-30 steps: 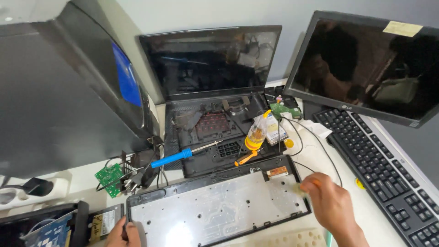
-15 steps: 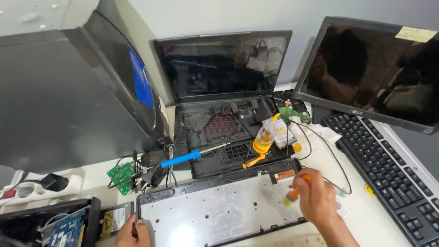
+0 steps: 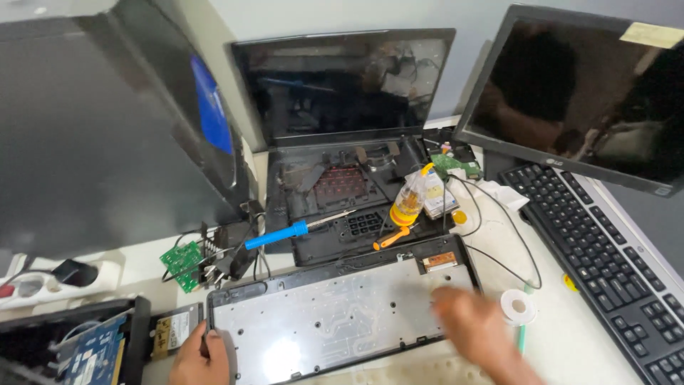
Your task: Cleaning a keyboard frame with a brush and reassembling the internal rubber membrane on an electronics repair bench.
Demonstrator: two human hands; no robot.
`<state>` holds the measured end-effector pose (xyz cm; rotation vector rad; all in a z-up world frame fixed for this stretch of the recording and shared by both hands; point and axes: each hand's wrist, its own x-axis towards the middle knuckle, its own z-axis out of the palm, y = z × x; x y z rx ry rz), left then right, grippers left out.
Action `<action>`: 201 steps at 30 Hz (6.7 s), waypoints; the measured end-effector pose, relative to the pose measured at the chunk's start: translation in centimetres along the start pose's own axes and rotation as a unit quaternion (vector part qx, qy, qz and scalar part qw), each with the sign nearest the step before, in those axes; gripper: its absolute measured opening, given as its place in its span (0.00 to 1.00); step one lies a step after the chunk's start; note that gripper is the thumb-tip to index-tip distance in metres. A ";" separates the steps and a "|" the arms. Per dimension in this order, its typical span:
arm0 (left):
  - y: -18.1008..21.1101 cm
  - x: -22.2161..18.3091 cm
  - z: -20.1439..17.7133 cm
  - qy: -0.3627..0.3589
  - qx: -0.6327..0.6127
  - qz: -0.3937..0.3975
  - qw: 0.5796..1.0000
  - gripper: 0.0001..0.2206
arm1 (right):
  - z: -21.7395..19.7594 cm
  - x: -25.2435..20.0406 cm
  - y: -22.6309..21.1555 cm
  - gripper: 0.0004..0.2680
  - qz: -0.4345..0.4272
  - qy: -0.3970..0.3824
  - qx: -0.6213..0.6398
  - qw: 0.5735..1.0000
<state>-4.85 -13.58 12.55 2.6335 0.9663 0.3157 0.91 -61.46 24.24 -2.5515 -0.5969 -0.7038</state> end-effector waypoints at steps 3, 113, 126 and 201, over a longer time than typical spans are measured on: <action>-0.3 -0.1 0.4 0.065 -0.058 0.036 0.996 0.15 | -2.1 0.1 -4.6 0.01 0.096 -0.158 0.242 0.953; 0.4 0.4 0.3 0.065 -0.066 -0.004 0.996 0.18 | 1.5 4.4 -5.9 0.07 -0.003 0.102 0.075 0.992; 0.6 0.6 -0.3 0.018 -0.012 -0.023 1.000 0.19 | 3.9 4.3 -5.6 0.05 -0.123 -0.036 0.264 0.956; 10.2 -16.1 -0.5 -0.033 -0.048 0.452 0.890 0.05 | 1.2 -11.1 3.3 0.06 -0.033 -0.250 -0.041 0.967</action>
